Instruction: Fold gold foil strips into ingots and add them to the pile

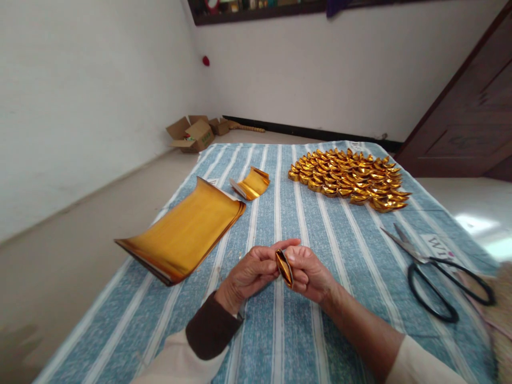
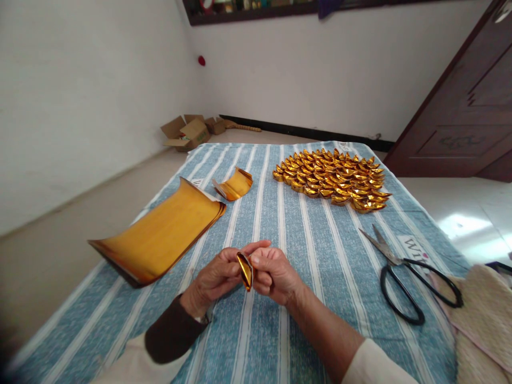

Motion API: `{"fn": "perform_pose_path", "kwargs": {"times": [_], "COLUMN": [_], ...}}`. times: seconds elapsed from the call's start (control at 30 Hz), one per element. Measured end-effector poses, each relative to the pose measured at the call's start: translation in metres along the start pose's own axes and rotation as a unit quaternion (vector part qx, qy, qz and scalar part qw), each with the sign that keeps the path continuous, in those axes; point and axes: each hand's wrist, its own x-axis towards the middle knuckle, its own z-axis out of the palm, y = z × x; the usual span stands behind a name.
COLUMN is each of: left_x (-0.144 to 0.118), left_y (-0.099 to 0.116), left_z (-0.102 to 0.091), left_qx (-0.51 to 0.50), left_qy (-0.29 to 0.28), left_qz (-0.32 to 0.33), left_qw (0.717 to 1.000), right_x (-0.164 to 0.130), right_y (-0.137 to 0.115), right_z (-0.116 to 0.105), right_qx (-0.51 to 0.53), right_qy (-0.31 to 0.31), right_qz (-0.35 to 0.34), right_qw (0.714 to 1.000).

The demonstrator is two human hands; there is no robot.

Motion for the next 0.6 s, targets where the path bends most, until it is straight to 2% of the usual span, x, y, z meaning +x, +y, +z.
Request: {"fn": "perform_pose_path", "kwargs": {"times": [0.1,0.23,0.6], "left_x": [0.0003,0.0012,0.0047], "left_y": [0.0000,-0.0002,-0.0014], "left_z": [-0.0001,-0.0003,0.0060], "left_qx": [-0.006,-0.017,-0.024], "left_qy": [-0.034,-0.049,0.024], "left_qz": [-0.007,-0.012,0.024], "left_qw": [0.999,0.999,0.999], "right_x": [-0.0009,-0.0015,0.0016], "right_y": [0.0005,0.0008,-0.0008], "right_z": [0.0013,0.0031,-0.0026], "right_qx": [0.010,0.018,0.024], "right_qy": [-0.015,-0.012,0.040], "right_qz": [-0.015,-0.022,-0.032], "right_qw": [1.000,1.000,0.998]}}
